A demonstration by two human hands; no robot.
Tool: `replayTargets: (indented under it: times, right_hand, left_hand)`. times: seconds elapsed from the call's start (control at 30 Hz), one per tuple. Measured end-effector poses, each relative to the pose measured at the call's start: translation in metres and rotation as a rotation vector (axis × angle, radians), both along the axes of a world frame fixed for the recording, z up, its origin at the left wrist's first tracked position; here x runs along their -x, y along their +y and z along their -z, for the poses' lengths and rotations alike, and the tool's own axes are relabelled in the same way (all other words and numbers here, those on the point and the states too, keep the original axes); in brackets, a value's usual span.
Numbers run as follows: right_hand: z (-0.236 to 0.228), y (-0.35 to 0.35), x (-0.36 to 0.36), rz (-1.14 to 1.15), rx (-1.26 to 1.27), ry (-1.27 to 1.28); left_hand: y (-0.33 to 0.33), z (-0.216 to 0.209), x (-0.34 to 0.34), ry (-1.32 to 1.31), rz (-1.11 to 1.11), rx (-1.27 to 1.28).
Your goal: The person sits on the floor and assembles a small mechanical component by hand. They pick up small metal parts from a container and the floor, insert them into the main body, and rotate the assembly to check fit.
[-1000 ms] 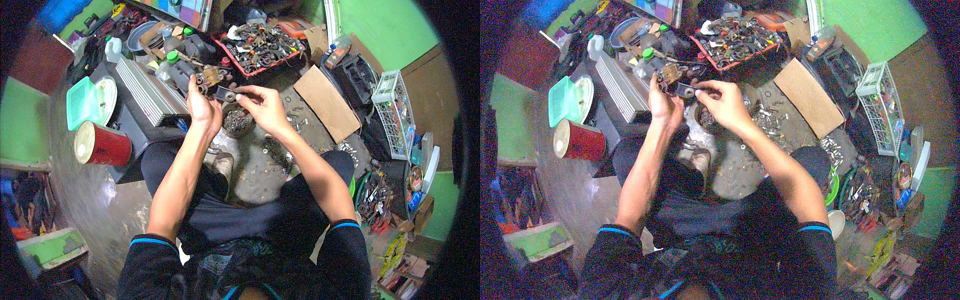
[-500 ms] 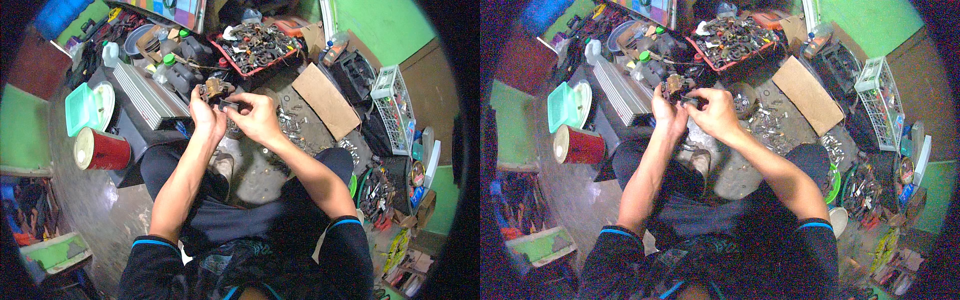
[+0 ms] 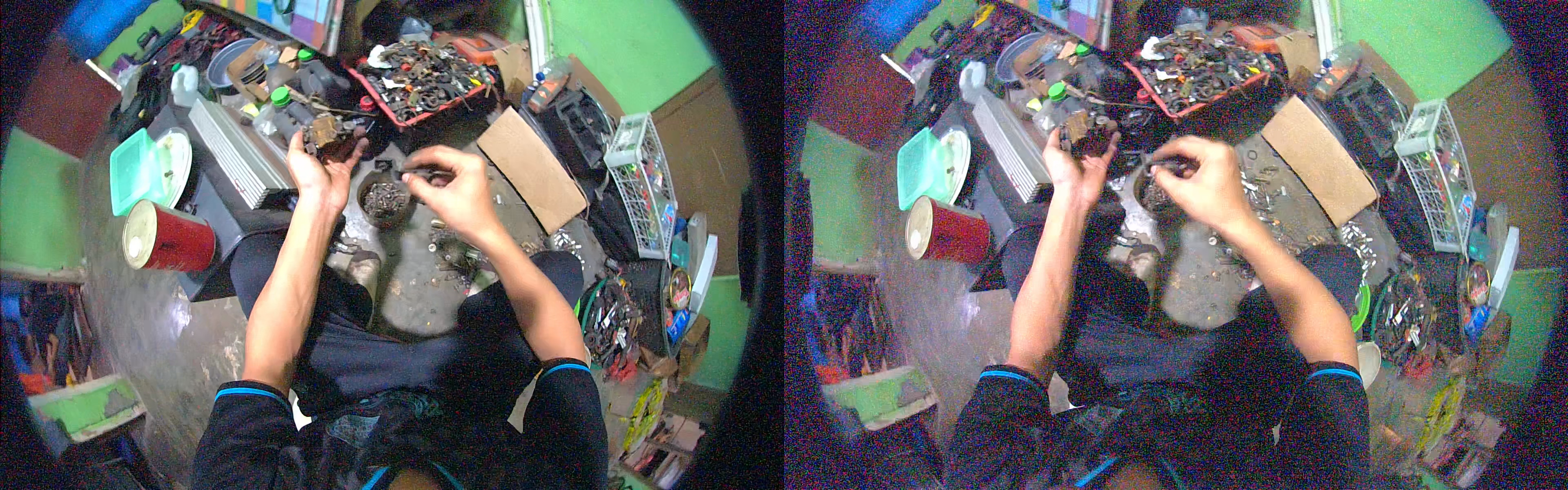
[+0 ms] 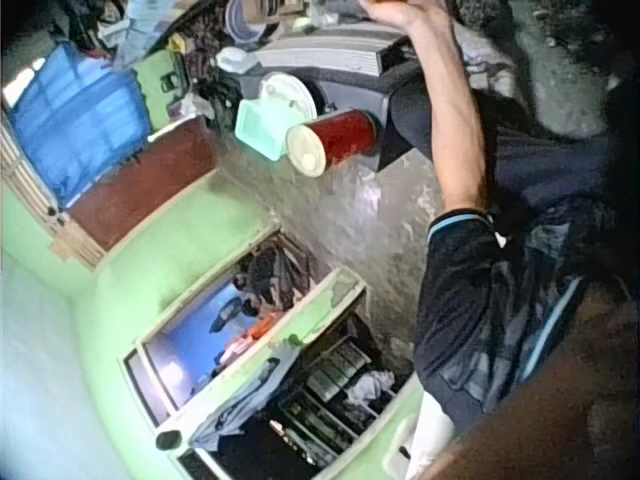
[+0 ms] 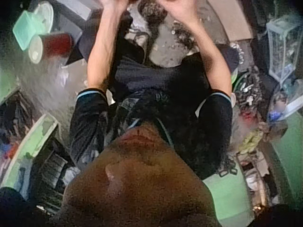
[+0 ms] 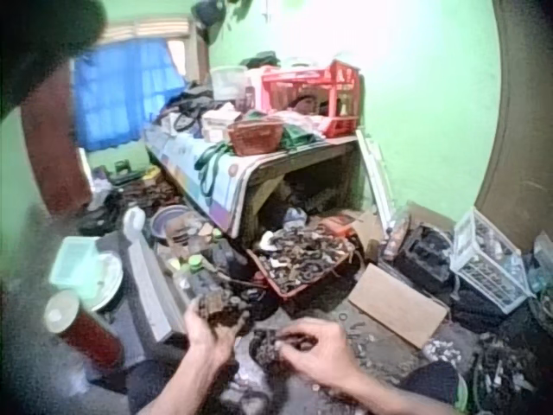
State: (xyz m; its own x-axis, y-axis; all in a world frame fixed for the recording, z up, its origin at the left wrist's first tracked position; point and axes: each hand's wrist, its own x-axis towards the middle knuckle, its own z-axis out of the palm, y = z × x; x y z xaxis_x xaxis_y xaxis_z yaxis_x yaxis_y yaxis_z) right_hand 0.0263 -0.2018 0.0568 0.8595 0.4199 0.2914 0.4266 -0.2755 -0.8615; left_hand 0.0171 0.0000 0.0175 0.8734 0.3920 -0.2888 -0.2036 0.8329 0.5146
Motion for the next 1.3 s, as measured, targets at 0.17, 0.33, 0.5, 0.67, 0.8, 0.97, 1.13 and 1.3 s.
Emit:
replayTargets:
  times: [0.17, 0.33, 0.5, 0.67, 0.8, 0.97, 1.13, 1.3]
  right_hand:
    - [-0.037, -0.07, -0.03, 0.138, -0.153, -0.011]
    - [-0.043, -0.198, 0.007, 0.534, -0.219, -0.044]
    - [0.035, -0.321, 0.091, 1.029, -0.591, 0.158]
    - [0.164, -0.372, 0.183, 1.363, -0.716, 0.436]
    - [0.241, -0.379, 0.221, 1.585, -0.559, 0.627]
    - [0.288, -0.404, 0.217, 1.711, -0.52, 0.429]
    - [0.279, -0.424, 0.199, 1.832, -0.518, 0.226]
    - [0.299, -0.409, 0.222, 1.72, -0.319, 0.344]
  left_hand:
    - [-0.05, -0.015, -0.005, 0.103, 0.332, -0.24]
    - [-0.11, -0.01, -0.027, 0.089, 0.466, -0.399]
    - [-0.198, 0.017, -0.039, 0.095, 0.735, -0.498]
    - [-0.265, 0.1, -0.042, 0.205, 0.968, -0.526]
    - [-0.326, 0.121, -0.024, 0.308, 1.011, -0.642]
    - [-0.359, 0.174, -0.045, 0.339, 1.108, -0.575]
    - [-0.38, 0.192, -0.065, 0.276, 1.16, -0.595]
    - [-0.402, 0.155, -0.053, 0.249, 1.171, -0.711]
